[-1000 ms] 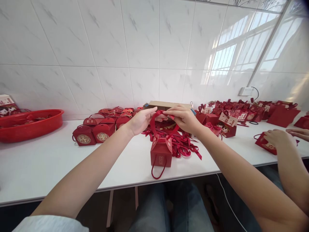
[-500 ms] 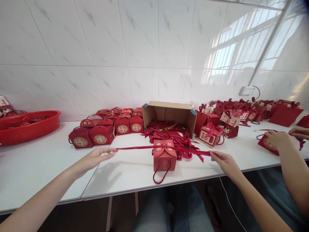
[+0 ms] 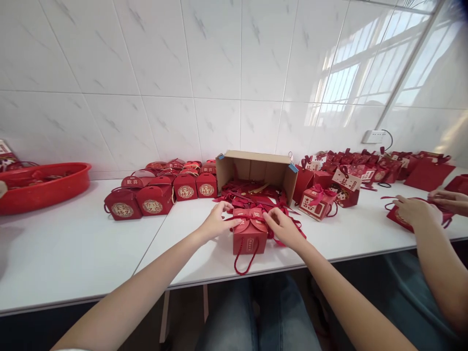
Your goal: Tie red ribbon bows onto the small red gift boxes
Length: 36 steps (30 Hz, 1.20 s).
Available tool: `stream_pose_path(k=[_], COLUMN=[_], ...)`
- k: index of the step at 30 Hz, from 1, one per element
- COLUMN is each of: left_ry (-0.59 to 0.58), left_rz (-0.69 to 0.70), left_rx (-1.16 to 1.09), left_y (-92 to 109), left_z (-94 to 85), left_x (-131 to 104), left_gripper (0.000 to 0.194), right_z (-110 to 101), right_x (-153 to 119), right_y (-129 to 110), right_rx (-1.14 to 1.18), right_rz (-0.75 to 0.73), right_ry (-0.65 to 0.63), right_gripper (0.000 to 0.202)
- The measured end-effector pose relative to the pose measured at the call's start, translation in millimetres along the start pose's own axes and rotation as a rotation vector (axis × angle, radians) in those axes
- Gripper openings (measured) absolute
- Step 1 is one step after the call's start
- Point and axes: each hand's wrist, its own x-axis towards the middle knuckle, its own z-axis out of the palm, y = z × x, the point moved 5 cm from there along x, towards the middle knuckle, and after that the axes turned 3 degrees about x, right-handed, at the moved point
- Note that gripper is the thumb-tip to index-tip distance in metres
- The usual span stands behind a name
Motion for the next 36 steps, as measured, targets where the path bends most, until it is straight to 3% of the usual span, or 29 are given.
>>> stream_pose_path(k=[5,8,11,15,17,20,23,26,29,32,34,36], left_ry=[-0.005,-0.172,-0.307,-0.225,-0.245,-0.377,-0.619,-0.755,-0.575,-0.281,-0.088,0.034], left_rz=[-0.174,-0.276,-0.254,-0.205,-0.229,-0.3,-0.318,-0.229,-0.139,-0.067,0.031,0.144], left_rx=[-0.041,-0.062,-0.029,-0.035,-0.026,0.036,0.011,-0.238,-0.465,-0.421,-0.235,-0.037], left_y=[-13.9,-15.4,-12.4,-19.4,-26.8,-34.8,-30.8,-12.2,7.2,20.3,28.3,34.8], left_z=[5.1,7.5,7.7,-3.6,-8.3,-14.9,-15.1,-7.0,2.5,12.7,17.0,21.6], left_x=[3.1,-0.5,-3.4,0.9,3.4,3.8,-3.1,-11.0,-10.4,-7.8,-7.8,-10.2], left_gripper=[0.064,0.056,0.047,0.049,0.042,0.026,0.019,0.024,0.036,0.04,0.034,0.031], right_z=[20.0,21.3,13.4,-1.0,-9.0,-19.7,-25.4,-27.0,-24.6,-20.8,-16.0,-5.4], right_x=[1.9,3.1,4.5,2.2,-0.2,-3.8,-7.3,-9.5,-11.2,-8.3,-0.8,8.5], right_y=[16.0,19.4,19.9,16.8,12.6,2.0,-10.0,-19.6,-30.5,-42.0,-45.2,-44.9], right_rx=[0.253,0.308,0.371,0.467,0.486,0.344,-0.004,-0.308,-0.347,-0.192,-0.049,0.099], right_rz=[0.135,0.184,0.188,0.164,0.149,0.083,-0.08,-0.245,-0.361,-0.401,-0.311,-0.17], right_ry=[-0.061,-0.084,-0.073,-0.088,-0.111,-0.219,-0.282,-0.09,0.191,0.365,0.351,0.195], right_gripper=[0.039,0.04,0.043,0.05,0.046,0.039,0.038,0.029,0.026,0.021,0.019,0.018])
